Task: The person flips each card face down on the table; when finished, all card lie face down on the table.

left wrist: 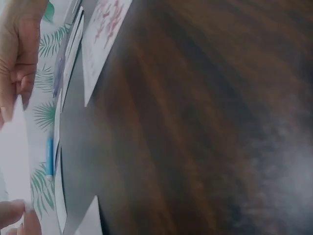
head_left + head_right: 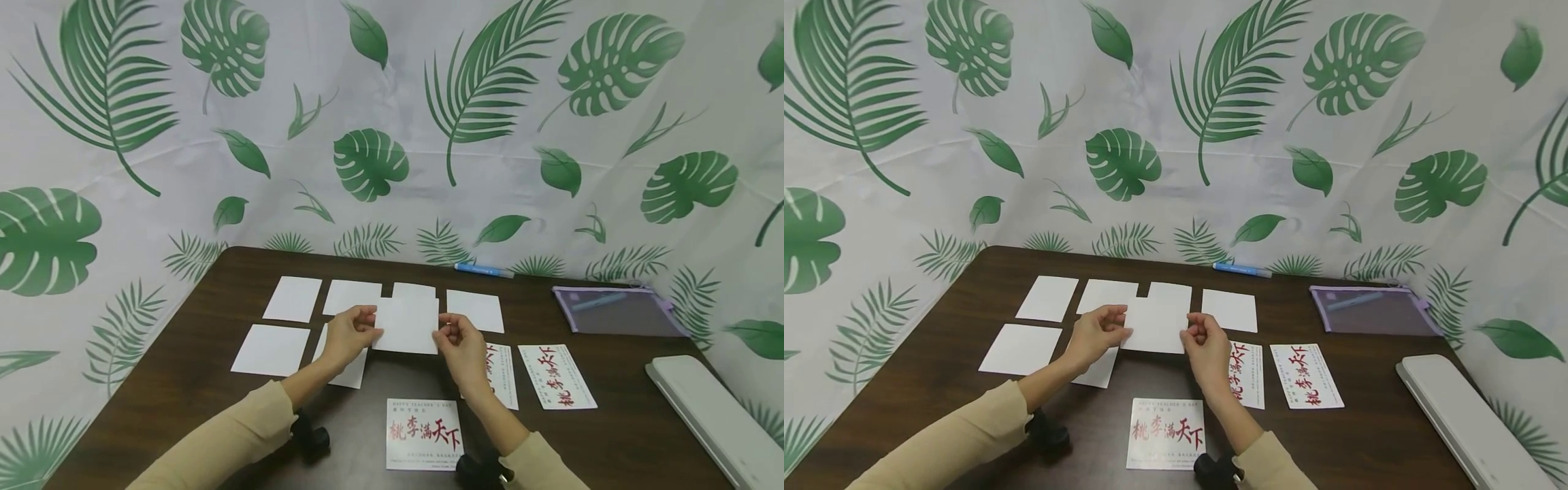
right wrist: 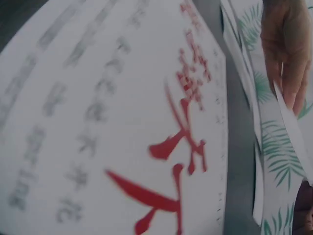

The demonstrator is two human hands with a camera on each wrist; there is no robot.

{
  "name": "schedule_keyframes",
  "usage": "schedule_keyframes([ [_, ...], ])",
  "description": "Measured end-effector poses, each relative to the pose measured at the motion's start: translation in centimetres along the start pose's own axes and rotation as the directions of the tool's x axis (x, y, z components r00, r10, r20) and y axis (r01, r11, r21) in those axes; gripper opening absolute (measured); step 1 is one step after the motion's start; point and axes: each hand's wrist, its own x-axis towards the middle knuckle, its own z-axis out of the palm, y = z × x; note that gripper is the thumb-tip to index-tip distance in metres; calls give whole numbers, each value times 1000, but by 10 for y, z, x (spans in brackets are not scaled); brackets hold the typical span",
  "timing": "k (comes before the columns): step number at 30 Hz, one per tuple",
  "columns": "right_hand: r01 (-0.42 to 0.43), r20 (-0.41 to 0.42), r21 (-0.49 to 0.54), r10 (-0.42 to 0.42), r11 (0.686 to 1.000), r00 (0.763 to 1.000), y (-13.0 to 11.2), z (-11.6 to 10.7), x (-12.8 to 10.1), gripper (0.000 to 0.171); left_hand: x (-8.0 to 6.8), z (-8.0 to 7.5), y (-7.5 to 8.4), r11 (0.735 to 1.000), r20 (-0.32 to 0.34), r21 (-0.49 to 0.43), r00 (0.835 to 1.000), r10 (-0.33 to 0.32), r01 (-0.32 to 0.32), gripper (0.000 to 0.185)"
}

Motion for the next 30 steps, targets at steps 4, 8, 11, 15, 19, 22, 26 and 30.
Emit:
schedule_keyframes([
  [4,-43,67,-100,50,994,997,9,-3,-1,26,-3,-1,-4,999,65,37,998,4,-7,37],
  [8,-78,150,-123,96,989,984,16,-5,-4,23,-7,-2,-7,990,128,134,991,23,-40,36],
  [11,-78,196,-150,107,986,975,18,-4,-6,20,-8,-3,-7,971,164,228,986,31,-69,35],
  [15,-36,229,-217,87,975,970,19,-5,-8,20,-9,-4,-7,941,194,323,980,40,-102,34],
  [19,-6,255,-275,79,962,964,20,-7,-9,20,-10,-5,-7,917,216,375,975,54,-134,33],
  [22,21,277,-309,69,951,958,22,-8,-10,20,-11,-5,-7,903,236,401,970,61,-154,33],
  [26,61,288,-358,48,932,957,24,-8,-9,20,-11,-5,-6,879,265,440,962,71,-186,33],
  [30,110,293,-414,18,903,956,23,-7,-8,21,-9,-4,-2,836,290,504,954,73,-217,32],
])
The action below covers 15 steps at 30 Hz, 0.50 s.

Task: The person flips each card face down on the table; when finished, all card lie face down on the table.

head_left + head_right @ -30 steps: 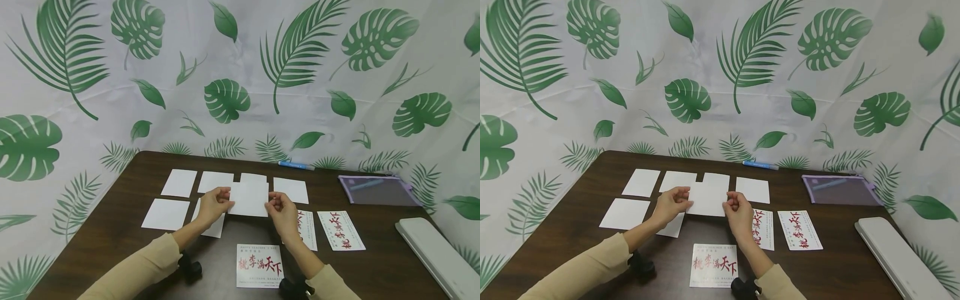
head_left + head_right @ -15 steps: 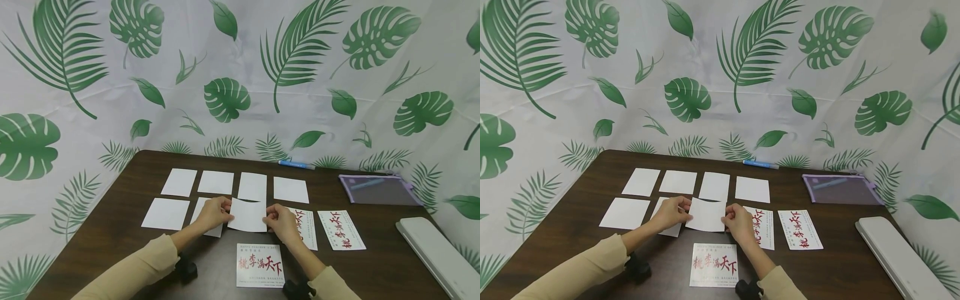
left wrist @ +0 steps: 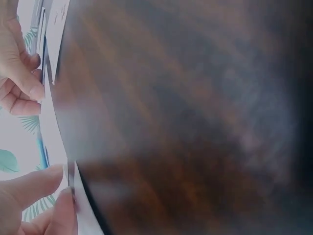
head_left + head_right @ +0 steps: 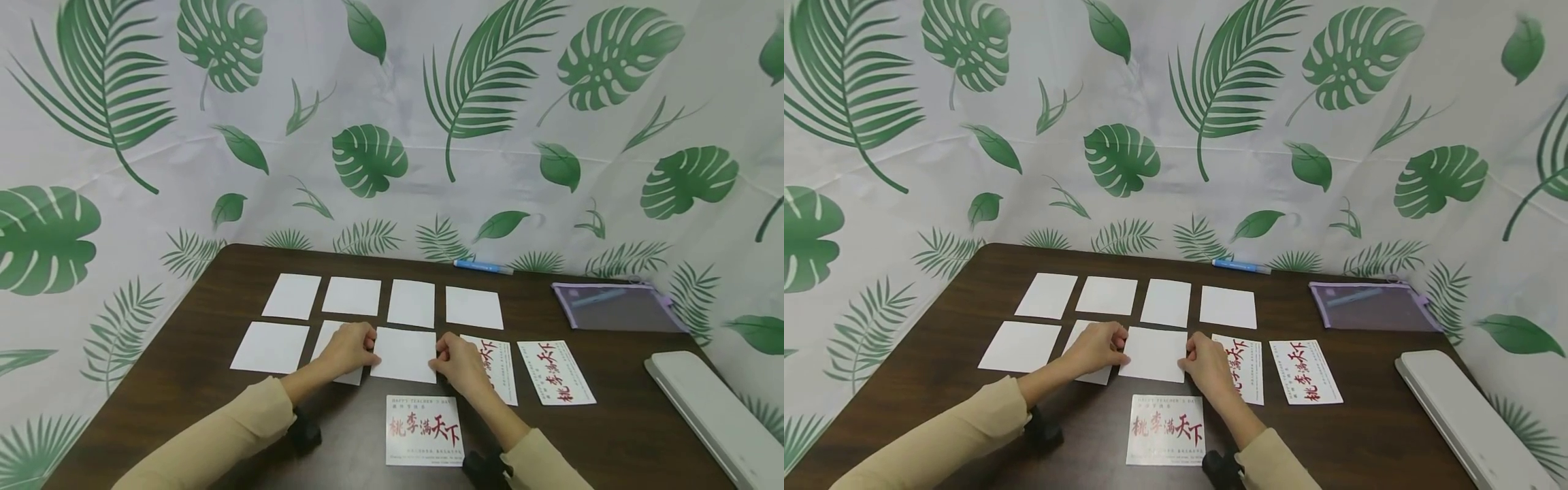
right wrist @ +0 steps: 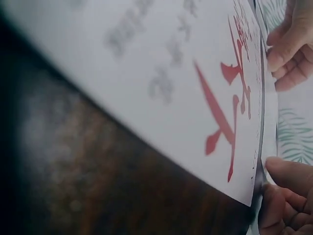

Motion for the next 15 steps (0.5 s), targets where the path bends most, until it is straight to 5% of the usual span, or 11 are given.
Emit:
schedule_keyframes([
  [6,-12,10,-14,12,1000,1000,3,-16,4,24,8,-4,7,998,18,66,1000,12,-13,35],
  [15,-152,-34,117,157,981,987,37,-69,4,20,29,7,40,992,131,-100,987,95,-82,45],
])
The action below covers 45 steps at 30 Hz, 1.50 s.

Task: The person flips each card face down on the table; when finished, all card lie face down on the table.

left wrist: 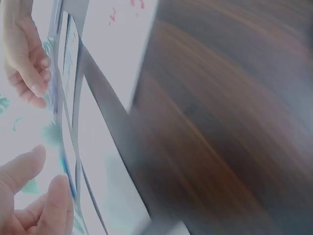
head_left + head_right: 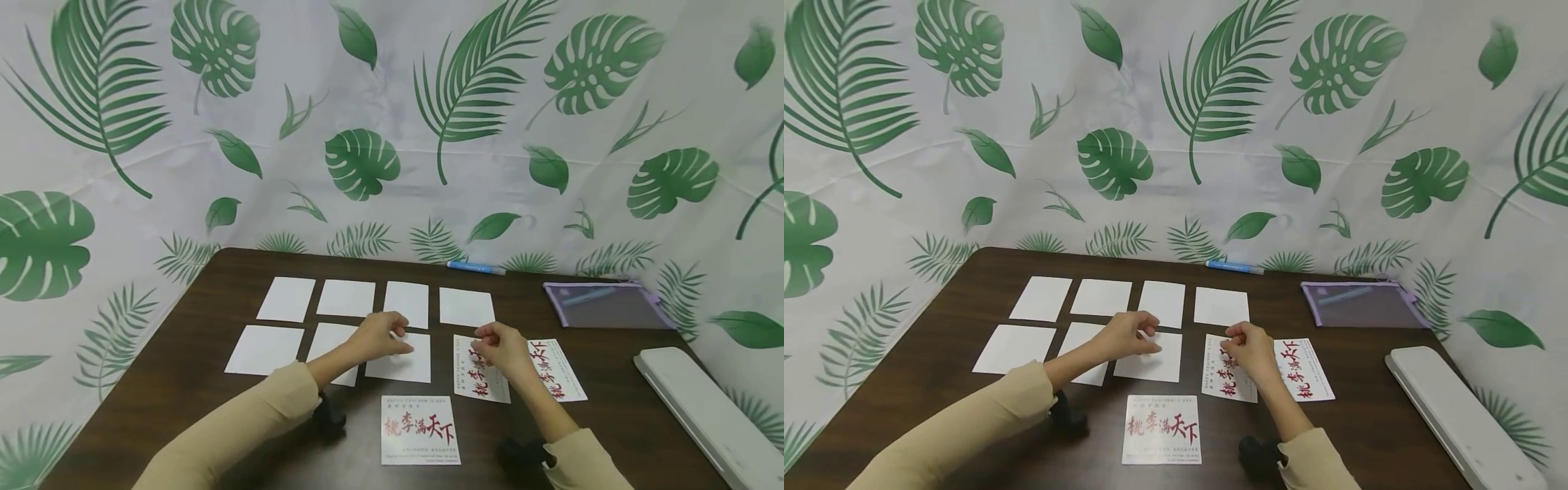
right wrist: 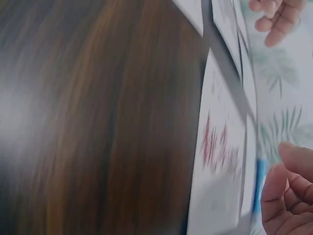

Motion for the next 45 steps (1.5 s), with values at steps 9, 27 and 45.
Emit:
schedule_keyframes([
  [9,-35,-18,-22,34,999,999,31,-21,0,23,25,40,27,999,84,-39,996,-31,34,53],
  [27,16,8,-235,-14,972,1000,40,-23,5,25,50,70,37,992,115,123,993,-18,4,56],
  [45,-74,-12,242,79,967,997,34,-26,10,16,49,61,32,999,-5,-22,1000,26,-26,41],
])
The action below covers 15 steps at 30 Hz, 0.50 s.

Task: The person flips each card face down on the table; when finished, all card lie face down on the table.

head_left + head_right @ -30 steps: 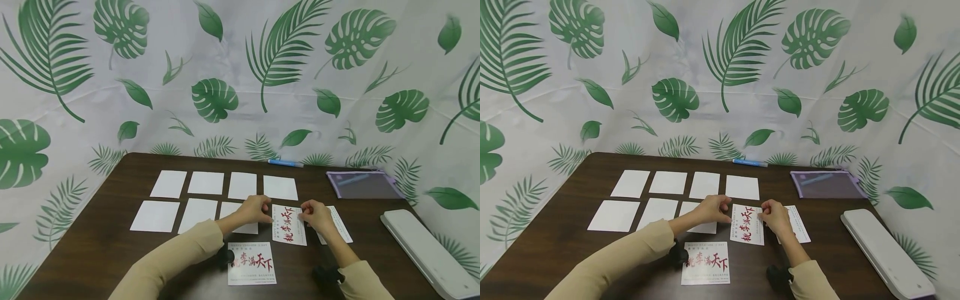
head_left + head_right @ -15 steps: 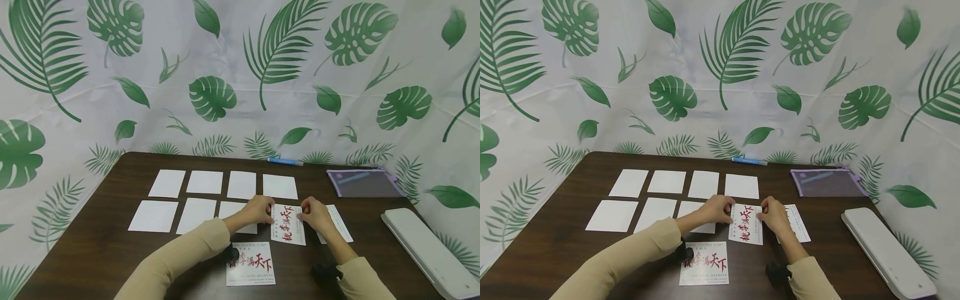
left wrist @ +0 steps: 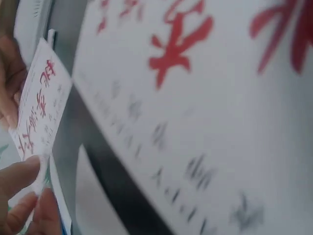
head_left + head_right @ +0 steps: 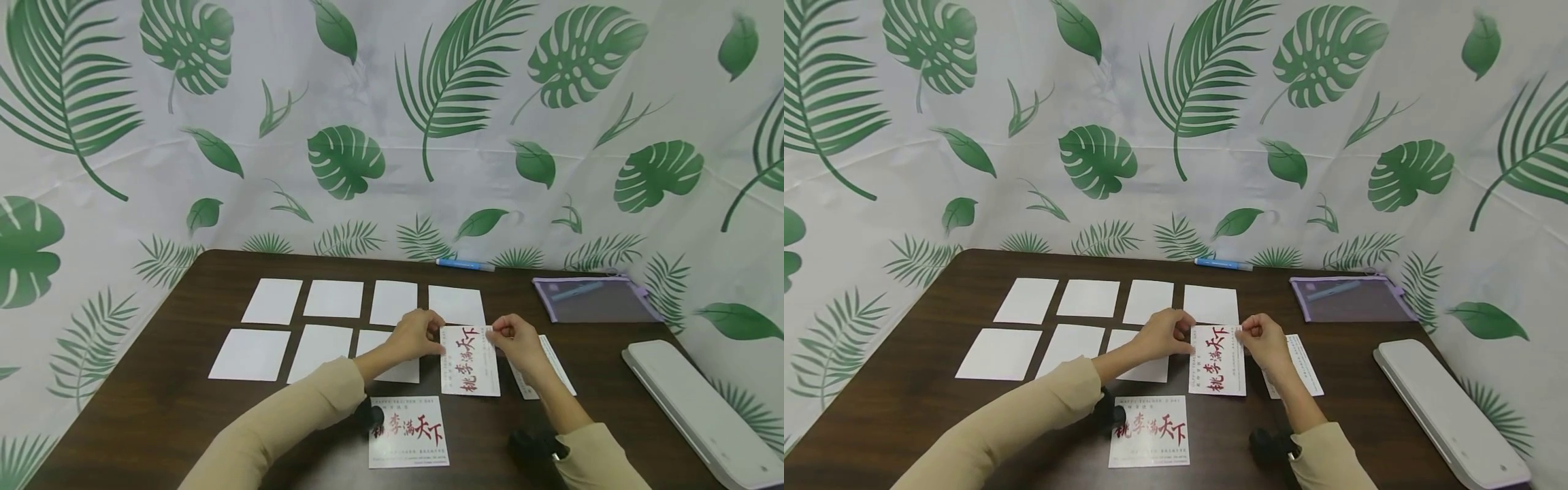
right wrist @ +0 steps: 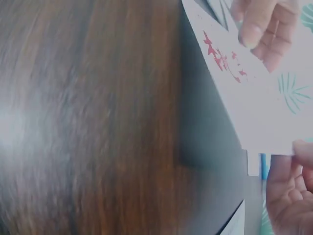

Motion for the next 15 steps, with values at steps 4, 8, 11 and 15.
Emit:
schedule_keyframes([
  [4,-70,29,203,66,977,997,-4,3,0,15,0,-10,-4,950,-12,-304,996,-86,78,30],
  [8,-115,63,329,100,937,993,-8,6,0,12,-2,-16,-6,811,35,-559,982,-185,173,26],
  [11,-125,76,374,103,919,992,-10,8,0,11,-3,-19,-6,755,55,-619,970,-235,218,24],
  [15,-117,54,391,104,913,993,-12,13,-1,10,-4,-22,-4,732,51,-637,960,-275,243,21],
])
